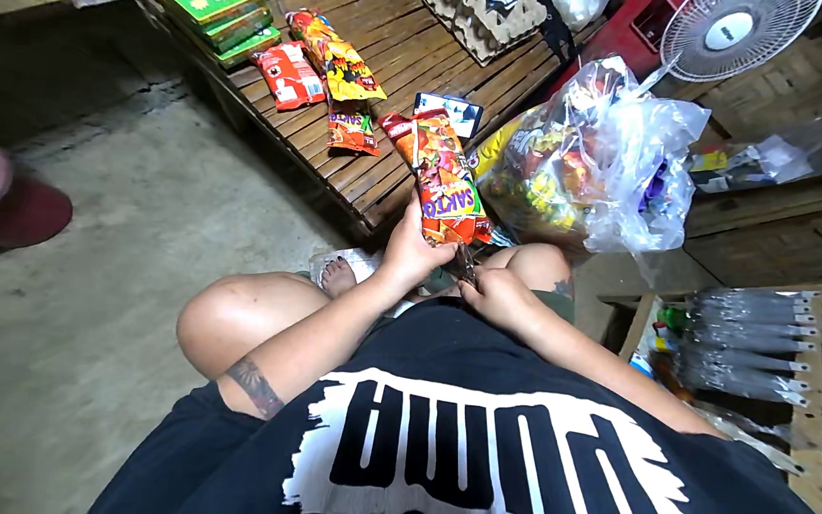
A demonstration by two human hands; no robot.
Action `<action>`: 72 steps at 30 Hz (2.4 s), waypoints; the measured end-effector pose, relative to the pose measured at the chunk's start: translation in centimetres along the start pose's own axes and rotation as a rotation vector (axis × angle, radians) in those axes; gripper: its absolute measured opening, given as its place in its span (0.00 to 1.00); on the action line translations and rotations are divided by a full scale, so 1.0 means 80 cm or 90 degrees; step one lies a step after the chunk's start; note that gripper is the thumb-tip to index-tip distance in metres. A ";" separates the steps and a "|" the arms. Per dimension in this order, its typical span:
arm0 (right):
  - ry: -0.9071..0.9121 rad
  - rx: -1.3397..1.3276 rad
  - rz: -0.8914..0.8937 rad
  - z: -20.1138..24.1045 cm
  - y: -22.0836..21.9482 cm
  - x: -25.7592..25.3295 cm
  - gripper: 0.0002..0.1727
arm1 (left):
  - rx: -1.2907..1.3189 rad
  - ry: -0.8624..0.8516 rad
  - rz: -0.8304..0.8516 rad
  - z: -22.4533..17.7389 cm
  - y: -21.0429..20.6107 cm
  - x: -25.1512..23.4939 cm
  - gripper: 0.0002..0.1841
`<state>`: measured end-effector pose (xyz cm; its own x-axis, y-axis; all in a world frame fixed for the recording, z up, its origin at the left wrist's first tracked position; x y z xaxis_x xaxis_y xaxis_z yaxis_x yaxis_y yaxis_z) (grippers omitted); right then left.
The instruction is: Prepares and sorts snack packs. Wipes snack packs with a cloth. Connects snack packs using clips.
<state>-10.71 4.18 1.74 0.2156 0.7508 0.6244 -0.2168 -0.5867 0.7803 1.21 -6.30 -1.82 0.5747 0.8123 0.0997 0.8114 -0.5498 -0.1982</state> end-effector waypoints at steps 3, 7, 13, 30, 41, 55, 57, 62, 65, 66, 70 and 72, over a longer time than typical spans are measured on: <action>0.007 0.011 0.012 0.002 0.000 0.000 0.24 | -0.001 -0.003 -0.001 -0.001 0.000 -0.001 0.58; 0.016 -0.016 0.054 0.000 0.000 0.001 0.25 | 0.011 0.014 0.016 0.006 -0.001 -0.007 0.59; 0.044 -0.049 0.087 -0.005 0.001 -0.001 0.22 | 0.020 0.029 0.030 0.005 -0.003 -0.006 0.59; 0.183 -0.352 0.091 -0.014 0.002 0.005 0.19 | 0.346 0.170 0.146 0.009 -0.011 0.008 0.34; 0.200 -0.401 0.083 0.001 0.010 -0.017 0.19 | 0.369 0.174 0.118 0.017 -0.008 -0.002 0.29; 0.132 -0.519 0.093 0.020 -0.002 -0.202 0.20 | 0.332 0.181 -0.143 0.108 0.059 -0.099 0.44; 0.145 -0.560 0.103 0.021 -0.001 -0.207 0.19 | 0.305 0.226 -0.141 0.131 0.055 -0.103 0.40; 0.180 -0.669 0.132 0.013 -0.005 -0.207 0.15 | 0.264 0.240 0.030 0.144 0.022 -0.088 0.25; 0.207 -0.697 0.129 0.004 -0.006 -0.206 0.17 | 0.203 0.286 0.078 0.138 0.011 -0.081 0.27; 0.219 -0.704 0.135 0.001 -0.008 -0.206 0.17 | 0.194 0.295 0.075 0.136 0.010 -0.080 0.29; 0.246 -0.726 0.187 -0.011 -0.013 -0.199 0.21 | 0.219 0.322 0.061 0.134 0.009 -0.080 0.27; 0.234 -0.725 0.205 -0.015 -0.014 -0.195 0.21 | 0.253 0.337 0.074 0.135 0.004 -0.078 0.26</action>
<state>-14.94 -6.52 -8.95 -0.2407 0.7695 0.5915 -0.9538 -0.3004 0.0027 -3.27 -9.44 -13.08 0.7129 0.4907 0.5010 0.6984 -0.4322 -0.5705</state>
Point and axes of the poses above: each hand's wrist, its own x-axis away from the middle knuckle, its own y-axis out of the back of the hand, z = x × y, the point moved 5 cm from there along -x, towards the middle knuckle, and after that the axes turned 10 degrees about x, right-handed, at the moved point
